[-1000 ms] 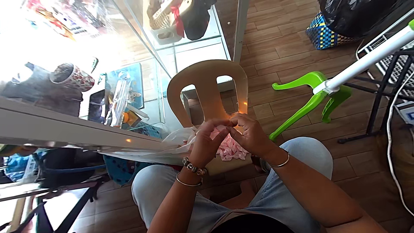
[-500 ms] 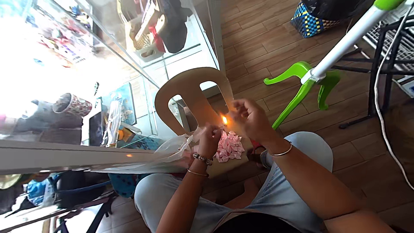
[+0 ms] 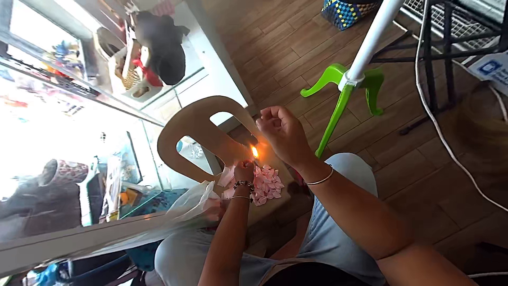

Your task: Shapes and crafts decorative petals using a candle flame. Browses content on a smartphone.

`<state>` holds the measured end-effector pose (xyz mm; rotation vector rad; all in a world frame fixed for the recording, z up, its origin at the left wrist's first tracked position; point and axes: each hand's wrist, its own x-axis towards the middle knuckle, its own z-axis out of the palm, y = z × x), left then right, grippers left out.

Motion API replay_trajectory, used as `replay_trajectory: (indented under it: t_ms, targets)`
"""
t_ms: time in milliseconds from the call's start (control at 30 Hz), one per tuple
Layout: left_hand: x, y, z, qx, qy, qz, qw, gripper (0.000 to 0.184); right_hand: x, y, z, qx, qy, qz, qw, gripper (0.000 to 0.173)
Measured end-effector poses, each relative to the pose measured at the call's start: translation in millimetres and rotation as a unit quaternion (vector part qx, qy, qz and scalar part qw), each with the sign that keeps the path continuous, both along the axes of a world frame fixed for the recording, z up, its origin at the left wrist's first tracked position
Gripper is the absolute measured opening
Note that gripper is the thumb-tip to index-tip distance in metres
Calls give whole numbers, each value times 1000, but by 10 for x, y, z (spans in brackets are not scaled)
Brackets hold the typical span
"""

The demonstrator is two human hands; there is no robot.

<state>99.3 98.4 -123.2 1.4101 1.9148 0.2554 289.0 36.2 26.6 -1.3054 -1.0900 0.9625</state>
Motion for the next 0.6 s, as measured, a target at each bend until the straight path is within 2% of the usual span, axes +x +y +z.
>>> replay_trajectory:
  t_ms: [500, 600]
  targets:
    - [31, 75, -98, 20, 45, -60, 997, 30, 24, -32, 84, -1, 27, 2, 1000, 35]
    - [126, -11, 93, -17, 58, -37, 998, 31, 20, -35, 85, -4, 28, 5, 1000, 35]
